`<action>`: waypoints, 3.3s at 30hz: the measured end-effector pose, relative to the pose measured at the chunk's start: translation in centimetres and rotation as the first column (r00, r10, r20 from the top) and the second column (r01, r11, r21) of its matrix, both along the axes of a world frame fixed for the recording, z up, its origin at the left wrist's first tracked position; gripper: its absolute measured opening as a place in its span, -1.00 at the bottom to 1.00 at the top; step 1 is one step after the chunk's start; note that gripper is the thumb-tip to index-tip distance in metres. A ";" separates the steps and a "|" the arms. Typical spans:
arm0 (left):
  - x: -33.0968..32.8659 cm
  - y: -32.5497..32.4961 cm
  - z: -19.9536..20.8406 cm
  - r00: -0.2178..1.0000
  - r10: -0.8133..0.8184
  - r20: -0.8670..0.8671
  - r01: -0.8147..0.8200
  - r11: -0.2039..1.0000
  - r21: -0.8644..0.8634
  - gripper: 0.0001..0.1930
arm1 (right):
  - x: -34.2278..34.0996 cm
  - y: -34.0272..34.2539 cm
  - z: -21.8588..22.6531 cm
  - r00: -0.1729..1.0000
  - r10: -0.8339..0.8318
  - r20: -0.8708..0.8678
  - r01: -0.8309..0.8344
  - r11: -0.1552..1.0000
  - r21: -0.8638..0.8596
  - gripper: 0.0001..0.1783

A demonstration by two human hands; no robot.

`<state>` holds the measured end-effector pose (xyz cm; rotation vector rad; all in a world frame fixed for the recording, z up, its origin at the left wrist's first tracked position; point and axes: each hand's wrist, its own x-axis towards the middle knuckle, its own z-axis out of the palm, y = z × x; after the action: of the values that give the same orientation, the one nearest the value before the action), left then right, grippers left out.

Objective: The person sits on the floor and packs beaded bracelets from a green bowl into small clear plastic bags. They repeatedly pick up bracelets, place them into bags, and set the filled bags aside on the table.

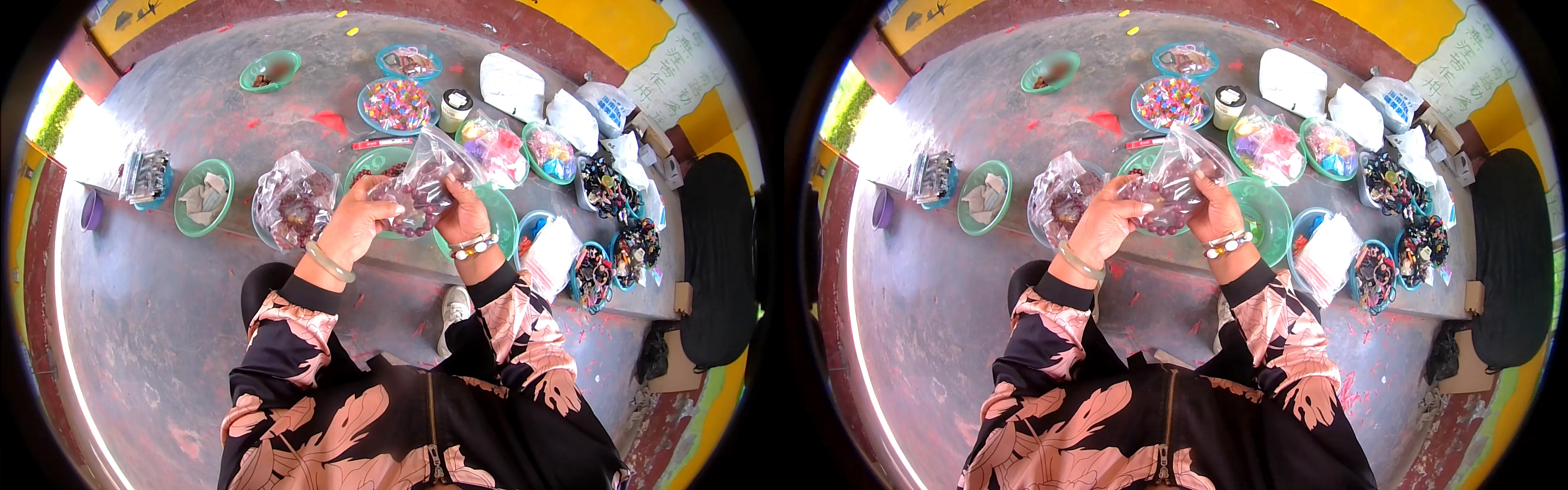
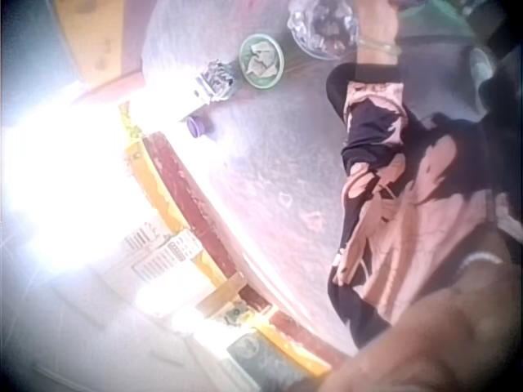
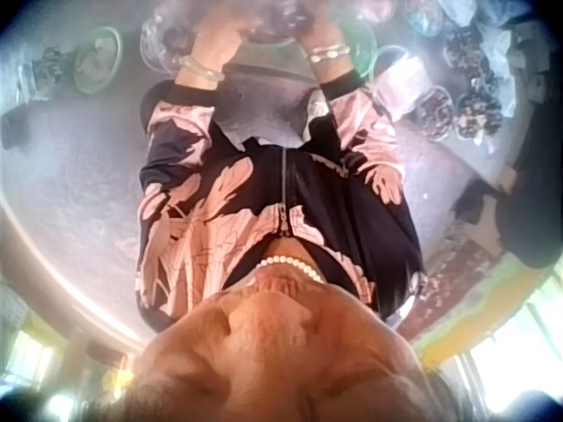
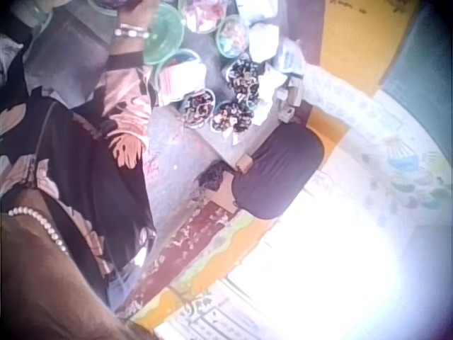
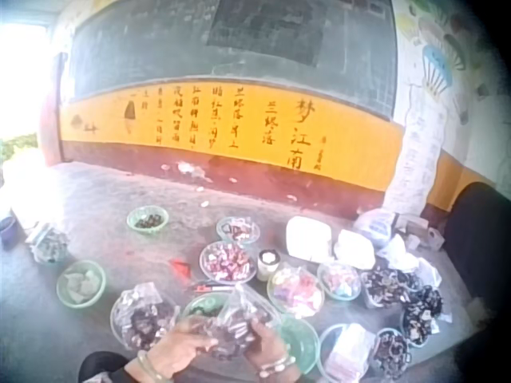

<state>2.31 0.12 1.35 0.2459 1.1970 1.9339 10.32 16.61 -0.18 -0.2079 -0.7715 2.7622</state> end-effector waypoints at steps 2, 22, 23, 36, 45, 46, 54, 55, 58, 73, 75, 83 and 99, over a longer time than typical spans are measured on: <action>0.0 0.0 1.4 0.993 -0.081 -0.087 0.083 0.996 0.017 -0.57 | -0.1 0.5 0.5 1.000 0.028 0.013 -0.029 0.997 0.070 -0.66; 0.9 0.5 0.5 0.998 0.047 -0.029 -0.039 0.976 0.213 -0.74 | 0.7 0.5 0.4 0.968 0.032 0.249 -0.125 0.921 0.368 -0.77; 0.8 0.5 0.4 0.999 0.039 -0.017 -0.035 0.976 0.215 -0.74 | 0.7 0.4 0.3 0.966 0.008 0.259 -0.103 0.929 0.356 -0.78; -0.2 -0.1 -1.1 0.943 0.105 -0.317 -0.066 0.989 0.131 -0.64 | 0.7 -0.8 0.8 0.975 -0.087 0.203 0.007 0.931 0.364 -0.78; 0.9 0.6 0.1 0.999 -0.017 -0.032 0.023 0.984 0.177 -0.68 | 0.5 -1.0 1.1 0.950 -0.296 0.101 0.201 0.825 0.528 -0.81; 1.0 0.5 0.7 0.995 -0.076 -0.060 0.085 0.983 0.165 -0.69 | 0.6 -1.0 1.5 0.950 -0.295 0.100 0.209 0.841 0.499 -0.81; 1.8 0.8 0.2 0.990 -0.052 -0.131 0.067 0.992 0.112 -0.62 | 0.5 -0.5 0.6 0.927 -0.334 0.171 0.256 0.896 0.363 -0.94; 1.7 0.7 -0.2 0.991 -0.031 -0.129 0.046 0.992 0.117 -0.66 | 0.6 -0.2 0.4 0.936 -0.311 0.165 0.227 0.892 0.390 -0.88; 0.9 -0.6 -0.8 0.996 0.012 -0.085 -0.001 0.992 0.127 -0.72 | 0.6 0.5 0.0 0.952 -0.171 0.254 0.037 0.888 0.459 -0.79; -10.0 -15.1 -1.9 0.561 0.818 -0.128 -0.815 0.573 0.088 -0.86 | 0.0 0.0 0.1 0.913 -0.005 0.407 -0.216 0.842 0.495 -0.74; -11.4 -15.9 -3.6 0.493 0.861 -0.122 -0.858 0.505 0.092 -0.88 | -0.2 -0.1 -0.3 0.902 0.013 0.431 -0.252 0.827 0.502 -0.75; -16.1 -16.4 -14.1 0.210 0.569 -0.795 -0.978 0.110 -0.179 -0.80 | -0.3 -0.2 -0.7 0.850 0.056 0.524 -0.361 0.786 0.502 -0.76; -10.5 -11.6 -19.7 0.211 -0.037 -0.977 -0.919 0.333 -0.211 -0.46 | -0.2 -0.3 -0.9 0.821 0.129 0.556 -0.457 0.734 0.503 -0.75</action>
<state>-8.23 -11.50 -18.40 0.3855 3.2983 1.3131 10.17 16.35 -1.12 -0.7163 -1.9677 2.5525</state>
